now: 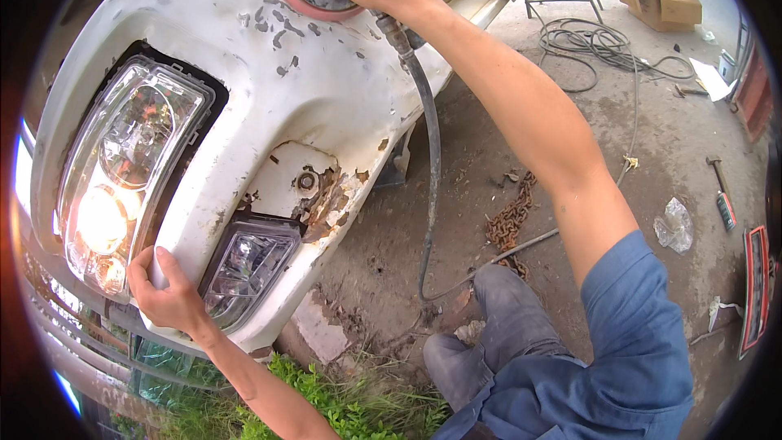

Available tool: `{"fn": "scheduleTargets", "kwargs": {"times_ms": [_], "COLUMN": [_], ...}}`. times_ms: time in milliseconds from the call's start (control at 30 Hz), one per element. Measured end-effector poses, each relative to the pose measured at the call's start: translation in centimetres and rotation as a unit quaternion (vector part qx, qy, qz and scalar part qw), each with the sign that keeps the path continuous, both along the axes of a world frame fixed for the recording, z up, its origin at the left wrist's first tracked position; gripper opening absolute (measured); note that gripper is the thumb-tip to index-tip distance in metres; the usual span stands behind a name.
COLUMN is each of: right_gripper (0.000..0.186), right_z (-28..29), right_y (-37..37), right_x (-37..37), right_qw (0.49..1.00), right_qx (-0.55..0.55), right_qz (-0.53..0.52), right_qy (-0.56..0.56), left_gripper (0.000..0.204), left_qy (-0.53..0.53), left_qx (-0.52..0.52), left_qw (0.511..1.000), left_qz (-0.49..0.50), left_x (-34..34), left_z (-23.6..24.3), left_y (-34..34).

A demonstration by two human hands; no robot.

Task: The person applies a sanding disc to a handheld power sander and then sands the damaged surface of a white truck bumper.

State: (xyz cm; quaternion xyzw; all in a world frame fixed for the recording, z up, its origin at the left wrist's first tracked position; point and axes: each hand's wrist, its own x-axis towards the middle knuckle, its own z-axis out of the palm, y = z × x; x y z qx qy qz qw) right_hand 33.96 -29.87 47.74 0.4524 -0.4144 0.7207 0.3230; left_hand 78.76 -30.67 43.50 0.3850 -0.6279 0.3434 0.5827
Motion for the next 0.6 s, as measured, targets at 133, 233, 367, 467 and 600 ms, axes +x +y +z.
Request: {"fn": "scheduleTargets", "kwargs": {"times_ms": [133,233,367,467,600], "right_gripper": [0.048,0.048,0.047,0.047,0.048], "right_z": [1.4,0.6,0.4,1.0,1.3], "right_y": [-0.1,-1.0,-0.9,-0.4,-0.5], "right_x": [-0.7,-0.4,-0.5,0.1,-0.3], "right_qw": [0.997,0.997,0.997,0.998,0.998], "right_qx": [-0.063,-0.070,-0.079,-0.053,-0.056], "right_qz": [-0.040,-0.013,-0.017,-0.010,-0.025], "right_qy": [0.036,0.038,0.000,-0.015,-0.001], "left_gripper": [0.024,0.024,0.024,0.024,0.025], "left_qy": [0.009,0.005,0.012,0.026,0.024], "left_qx": [-0.004,0.007,0.005,0.014,0.018], "left_qw": [1.000,1.000,1.000,0.999,0.999], "left_qz": [-0.019,-0.010,-0.011,-0.023,-0.031], "left_x": [0.0,0.3,0.0,-0.3,0.1], "left_z": [0.0,-0.1,0.0,0.1,0.0], "left_y": [-0.3,-0.1,0.1,0.1,-0.1]}}
